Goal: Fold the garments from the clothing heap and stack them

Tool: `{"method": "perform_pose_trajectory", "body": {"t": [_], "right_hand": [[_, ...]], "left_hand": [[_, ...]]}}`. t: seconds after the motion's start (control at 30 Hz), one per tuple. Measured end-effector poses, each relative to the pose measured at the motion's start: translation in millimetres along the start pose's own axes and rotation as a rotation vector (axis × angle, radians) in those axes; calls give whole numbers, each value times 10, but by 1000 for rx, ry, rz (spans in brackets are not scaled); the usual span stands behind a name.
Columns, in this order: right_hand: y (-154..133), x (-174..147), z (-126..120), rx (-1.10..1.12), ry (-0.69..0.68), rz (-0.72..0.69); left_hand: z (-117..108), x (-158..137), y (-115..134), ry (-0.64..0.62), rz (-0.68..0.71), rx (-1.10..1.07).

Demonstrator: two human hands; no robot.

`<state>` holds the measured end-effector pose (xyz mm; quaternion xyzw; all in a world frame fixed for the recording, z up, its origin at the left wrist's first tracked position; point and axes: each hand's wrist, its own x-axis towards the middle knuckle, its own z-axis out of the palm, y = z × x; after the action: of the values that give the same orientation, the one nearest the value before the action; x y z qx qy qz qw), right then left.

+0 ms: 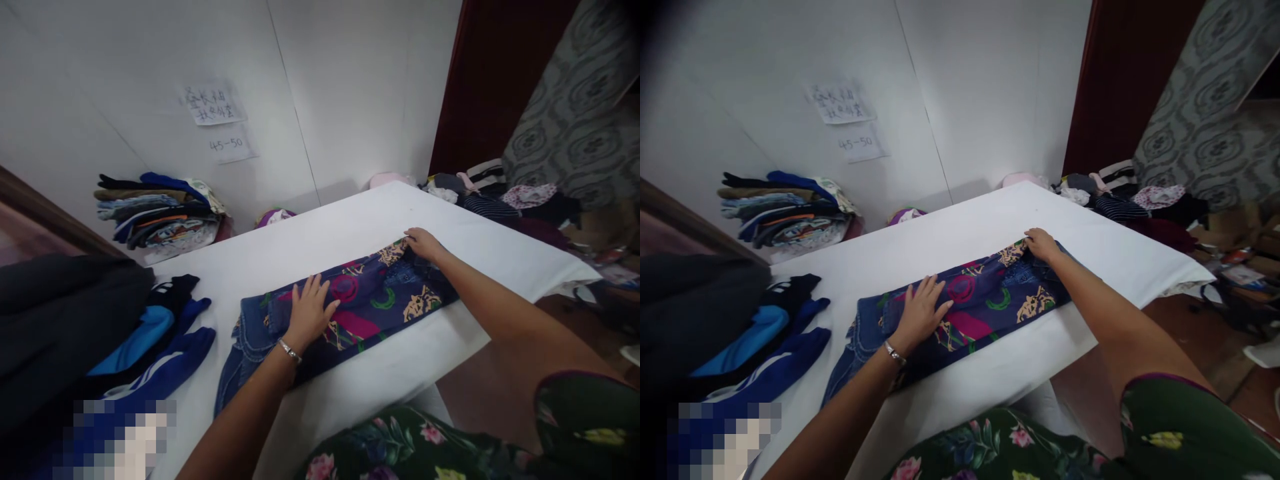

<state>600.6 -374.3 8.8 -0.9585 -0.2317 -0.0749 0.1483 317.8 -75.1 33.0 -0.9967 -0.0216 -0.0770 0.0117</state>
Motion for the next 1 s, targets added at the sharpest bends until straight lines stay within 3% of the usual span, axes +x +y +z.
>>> {"method": "perform_pose_trajectory", "body": {"t": [0.13,0.23,0.47,0.57,0.7,0.83,1.0], "right_hand": [[120,178,46,-24,-71,99],[211,217,86,-35,-118,157],[154,135,115,-48,-98,267],[77,29,32,-2,5,210],[-164,-303,-58,206,161,-17],[-495,-673,-23,319,-36,-217],[-714,-786,24,121,-151,-237]], "left_hand": [[238,29,54,-125,30,-46],[363,6,9,-125,28,-55],[316,3,5,-165,2,-84],[204,99,22,-211,-62,-149],[51,429,158,-100,-67,-235],[59,913,436,-68,0,-250],[263,1350,727,-116,-79,-212]]}}
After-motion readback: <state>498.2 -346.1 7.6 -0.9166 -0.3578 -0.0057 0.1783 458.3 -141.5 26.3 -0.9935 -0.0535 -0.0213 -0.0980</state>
